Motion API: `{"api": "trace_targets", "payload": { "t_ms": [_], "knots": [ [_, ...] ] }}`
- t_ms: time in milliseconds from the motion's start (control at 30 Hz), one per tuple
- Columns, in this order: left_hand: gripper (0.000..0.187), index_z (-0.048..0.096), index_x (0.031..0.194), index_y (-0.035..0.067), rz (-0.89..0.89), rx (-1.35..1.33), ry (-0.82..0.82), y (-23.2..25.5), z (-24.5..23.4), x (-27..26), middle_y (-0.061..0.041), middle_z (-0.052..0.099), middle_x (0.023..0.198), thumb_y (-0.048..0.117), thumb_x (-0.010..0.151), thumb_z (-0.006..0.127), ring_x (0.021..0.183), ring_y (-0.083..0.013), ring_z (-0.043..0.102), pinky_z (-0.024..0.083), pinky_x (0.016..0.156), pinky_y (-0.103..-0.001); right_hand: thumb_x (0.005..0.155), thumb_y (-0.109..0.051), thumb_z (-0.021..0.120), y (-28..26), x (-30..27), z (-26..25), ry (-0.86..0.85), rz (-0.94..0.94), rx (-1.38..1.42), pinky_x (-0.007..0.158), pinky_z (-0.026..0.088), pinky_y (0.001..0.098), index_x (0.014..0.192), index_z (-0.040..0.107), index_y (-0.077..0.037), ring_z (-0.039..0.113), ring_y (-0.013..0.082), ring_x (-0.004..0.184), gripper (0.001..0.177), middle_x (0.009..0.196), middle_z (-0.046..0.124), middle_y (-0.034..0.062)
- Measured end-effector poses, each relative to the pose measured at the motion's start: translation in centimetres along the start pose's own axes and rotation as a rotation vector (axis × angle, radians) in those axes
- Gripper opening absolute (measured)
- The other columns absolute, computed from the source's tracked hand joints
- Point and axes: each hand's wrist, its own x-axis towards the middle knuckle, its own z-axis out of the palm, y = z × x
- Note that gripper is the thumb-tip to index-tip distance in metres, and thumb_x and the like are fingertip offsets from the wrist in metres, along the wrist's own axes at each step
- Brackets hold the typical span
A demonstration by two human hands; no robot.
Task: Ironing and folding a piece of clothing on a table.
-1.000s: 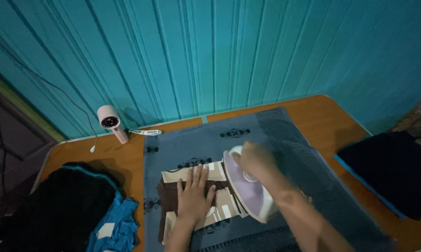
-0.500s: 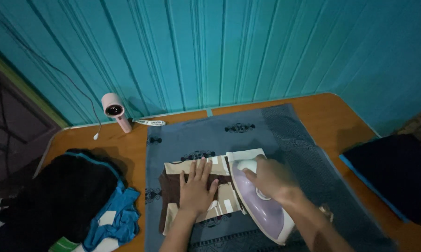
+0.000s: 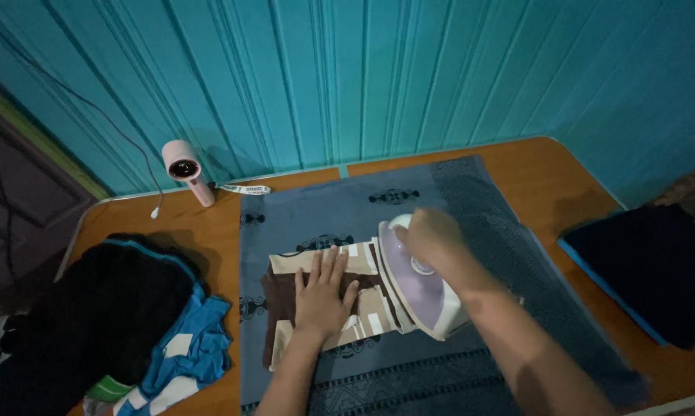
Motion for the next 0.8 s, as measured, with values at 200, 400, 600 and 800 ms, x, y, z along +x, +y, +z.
{"api": "trace_targets", "payload": {
  "t_ms": [200,400,600,800],
  "knots": [
    [0.070,0.006,0.167,0.026,0.015,-0.035,0.002,-0.2,0.1,0.1,-0.001,0.001,0.175,0.057,0.106,0.020,0.160,-0.0286,0.000,0.007,0.124,-0.060,0.098,-0.047,0.058,1.2,-3.4,-2.1,-0.041,0.070,-0.054,0.090,0.058,0.0521,0.109,0.071,0.005,0.071,0.0436,0.110,0.054,0.108,0.074,0.0287],
    [0.070,0.006,0.167,0.027,0.003,-0.005,0.006,-0.1,0.4,0.3,0.001,0.002,0.175,0.059,0.106,0.016,0.160,-0.0269,0.001,0.006,0.125,-0.057,0.097,-0.050,0.055,2.5,-3.7,-3.9,-0.062,0.188,-0.020,0.091,0.058,0.0532,0.110,0.070,0.004,0.070,0.0438,0.111,0.058,0.109,0.074,0.0292],
    [0.069,0.005,0.167,0.029,-0.008,0.006,0.012,-0.1,0.5,0.3,0.002,0.003,0.175,0.058,0.106,0.019,0.160,-0.0257,0.001,0.006,0.125,-0.058,0.096,-0.051,0.052,8.3,-1.9,-2.5,-0.035,0.273,-0.007,0.093,0.055,0.0560,0.103,0.076,0.006,0.069,0.0452,0.115,0.062,0.111,0.074,0.0312],
    [0.070,0.006,0.166,0.031,-0.032,0.008,-0.007,0.4,-0.2,-0.1,0.004,0.001,0.175,0.060,0.105,0.020,0.160,-0.0249,0.001,0.005,0.126,-0.058,0.092,-0.054,0.055,11.5,-2.9,-4.3,-0.014,0.304,0.041,0.095,0.053,0.0575,0.101,0.077,0.012,0.067,0.0483,0.116,0.070,0.110,0.073,0.0352]
  ]
}}
